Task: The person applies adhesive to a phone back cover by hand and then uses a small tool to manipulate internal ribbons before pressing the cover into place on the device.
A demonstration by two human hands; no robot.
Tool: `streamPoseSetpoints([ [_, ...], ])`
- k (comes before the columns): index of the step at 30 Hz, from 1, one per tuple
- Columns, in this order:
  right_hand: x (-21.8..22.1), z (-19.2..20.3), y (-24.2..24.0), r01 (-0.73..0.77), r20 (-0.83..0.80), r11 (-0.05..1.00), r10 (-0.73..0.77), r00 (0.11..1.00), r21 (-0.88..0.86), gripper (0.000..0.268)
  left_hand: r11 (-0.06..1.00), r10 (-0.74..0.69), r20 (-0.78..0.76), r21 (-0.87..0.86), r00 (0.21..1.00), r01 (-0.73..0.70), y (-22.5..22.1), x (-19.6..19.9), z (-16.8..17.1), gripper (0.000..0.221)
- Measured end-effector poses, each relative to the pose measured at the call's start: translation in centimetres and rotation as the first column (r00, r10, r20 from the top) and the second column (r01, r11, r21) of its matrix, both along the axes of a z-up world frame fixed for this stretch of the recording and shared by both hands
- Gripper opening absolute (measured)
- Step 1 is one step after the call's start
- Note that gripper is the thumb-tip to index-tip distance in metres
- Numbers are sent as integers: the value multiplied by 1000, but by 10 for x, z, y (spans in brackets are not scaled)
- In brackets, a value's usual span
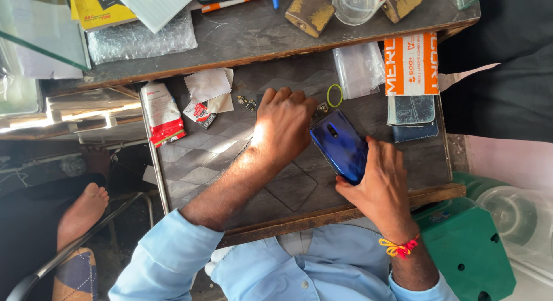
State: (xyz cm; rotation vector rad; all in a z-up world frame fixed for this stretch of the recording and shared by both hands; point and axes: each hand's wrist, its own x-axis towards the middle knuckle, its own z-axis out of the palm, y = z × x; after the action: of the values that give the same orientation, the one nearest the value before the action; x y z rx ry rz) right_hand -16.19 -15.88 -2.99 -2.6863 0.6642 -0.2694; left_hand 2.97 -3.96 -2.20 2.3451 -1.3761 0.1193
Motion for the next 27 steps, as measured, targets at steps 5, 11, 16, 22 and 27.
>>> streamPoseSetpoints([
  [5, 9, -1, 6, -13, 50, 999, 16, 999, -53, 95, 1000, 19, 33, 20, 999, -20, -7, 13, -5, 25],
  [11, 19, 2, 7, -42, 75, 997, 47, 996, -65, 92, 997, 50, 41, -68, 998, -47, -2, 21, 11, 15],
  [16, 18, 6, 14, -59, 143, 993, 74, 987, -104, 87, 965, 115, -48, -233, 992, -123, 35, 6, 34, 18],
  [22, 13, 5, 21, -49, 220, 992, 74, 973, -117, 84, 888, 132, -170, -418, 977, -192, 61, -2, 40, 18],
  [27, 3, -14, 15, -67, 352, 998, 60, 934, 10, 72, 769, 53, -529, -519, 847, -372, 71, -2, 24, 21],
])
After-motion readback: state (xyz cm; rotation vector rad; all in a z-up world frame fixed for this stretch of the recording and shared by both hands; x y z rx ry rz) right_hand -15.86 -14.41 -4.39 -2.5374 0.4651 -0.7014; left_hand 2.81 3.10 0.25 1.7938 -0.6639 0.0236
